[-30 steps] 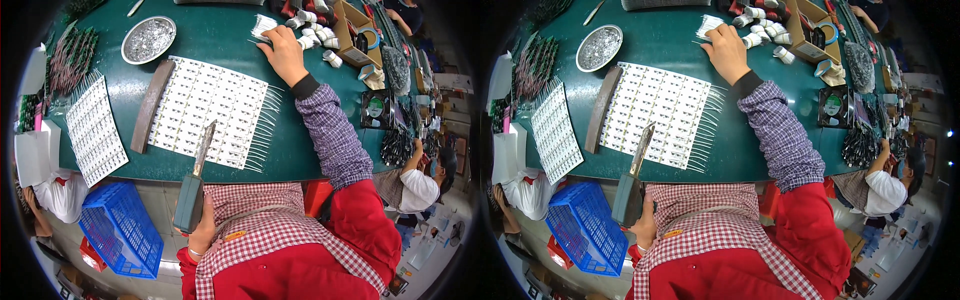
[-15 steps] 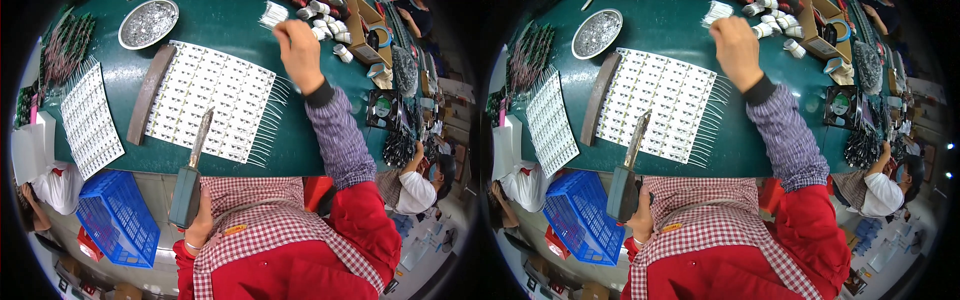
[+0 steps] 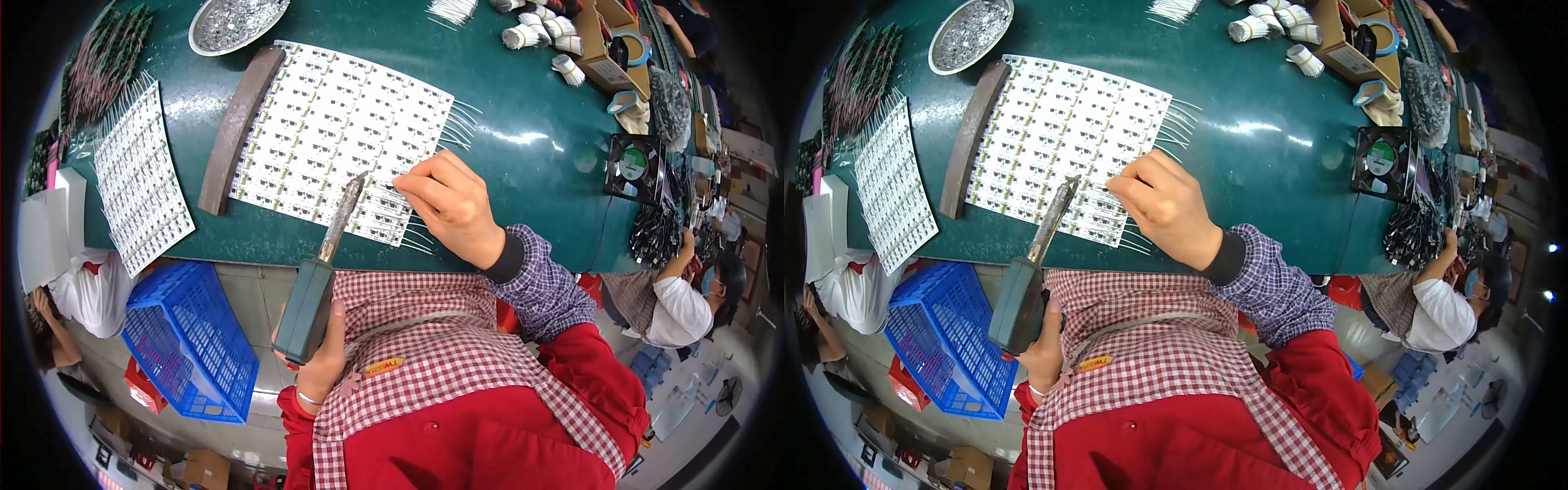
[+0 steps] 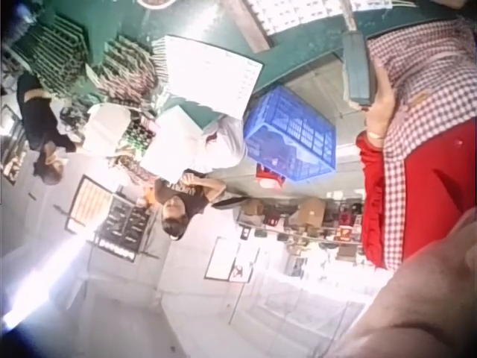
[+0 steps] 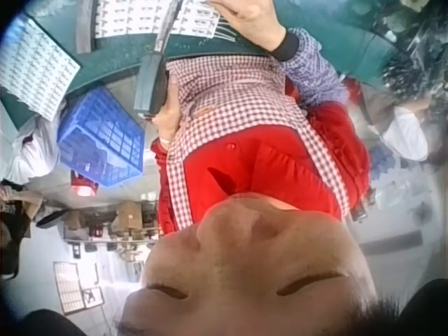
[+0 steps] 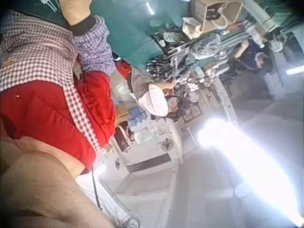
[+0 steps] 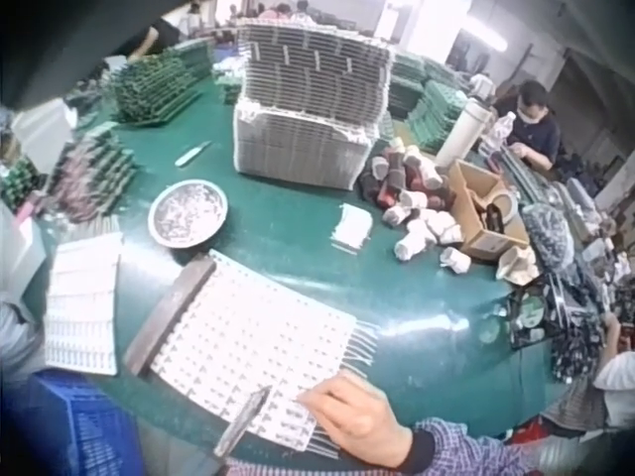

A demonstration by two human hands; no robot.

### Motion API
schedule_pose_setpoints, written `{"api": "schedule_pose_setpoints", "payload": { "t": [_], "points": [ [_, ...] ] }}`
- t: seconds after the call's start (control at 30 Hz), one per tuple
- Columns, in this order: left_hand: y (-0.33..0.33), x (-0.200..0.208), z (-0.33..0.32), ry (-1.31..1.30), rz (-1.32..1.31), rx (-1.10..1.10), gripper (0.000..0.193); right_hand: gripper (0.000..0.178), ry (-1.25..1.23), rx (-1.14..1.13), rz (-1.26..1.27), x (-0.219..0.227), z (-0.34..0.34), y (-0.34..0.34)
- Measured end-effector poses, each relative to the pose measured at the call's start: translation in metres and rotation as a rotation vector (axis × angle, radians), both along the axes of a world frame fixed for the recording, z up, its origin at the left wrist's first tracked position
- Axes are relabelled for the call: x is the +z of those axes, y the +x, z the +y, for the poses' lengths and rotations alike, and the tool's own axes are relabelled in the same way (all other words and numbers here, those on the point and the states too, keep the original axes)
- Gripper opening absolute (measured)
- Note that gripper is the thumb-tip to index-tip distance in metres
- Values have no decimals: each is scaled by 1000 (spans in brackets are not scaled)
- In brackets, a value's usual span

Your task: The person picks up wire components from the table by hand and inserts them into a circuit board panel while holding a soldering iron.

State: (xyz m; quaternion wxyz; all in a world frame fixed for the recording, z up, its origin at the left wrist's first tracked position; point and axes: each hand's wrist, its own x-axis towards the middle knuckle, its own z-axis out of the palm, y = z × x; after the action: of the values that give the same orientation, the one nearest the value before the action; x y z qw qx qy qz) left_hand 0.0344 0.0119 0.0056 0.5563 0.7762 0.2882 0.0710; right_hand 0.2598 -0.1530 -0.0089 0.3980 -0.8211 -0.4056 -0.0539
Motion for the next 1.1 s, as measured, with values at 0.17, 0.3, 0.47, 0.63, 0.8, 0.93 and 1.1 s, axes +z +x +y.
{"api": "schedule_pose_setpoints", "payload": {
  "t": [0.17, 0.3, 0.47, 0.63, 0.8, 0.93, 1.1],
  "points": [
    [17, 1, -6, 103, -133, 35, 21, 25, -13, 12, -26, -1, 0, -1],
    [16, -1, -5, 130, -134, -5, 21, 24, -15, 17, -55, -2, 1, 0],
    [18, 0, -4, 151, -114, -55, 19, 25, -21, 24, -54, -3, 0, 0],
    [20, 4, -4, 169, -90, -84, 18, 26, -44, 24, -56, -3, 0, 0],
    [13, 0, -4, 176, -97, -52, 19, 26, -37, 26, -57, -2, 1, 0],
    [9, -1, -5, 169, -128, -22, 21, 25, -39, 24, -56, -2, 1, -1],
    [10, 3, -3, 175, -139, -27, 25, 25, -52, 17, -55, -1, 1, -1]
  ]
}}
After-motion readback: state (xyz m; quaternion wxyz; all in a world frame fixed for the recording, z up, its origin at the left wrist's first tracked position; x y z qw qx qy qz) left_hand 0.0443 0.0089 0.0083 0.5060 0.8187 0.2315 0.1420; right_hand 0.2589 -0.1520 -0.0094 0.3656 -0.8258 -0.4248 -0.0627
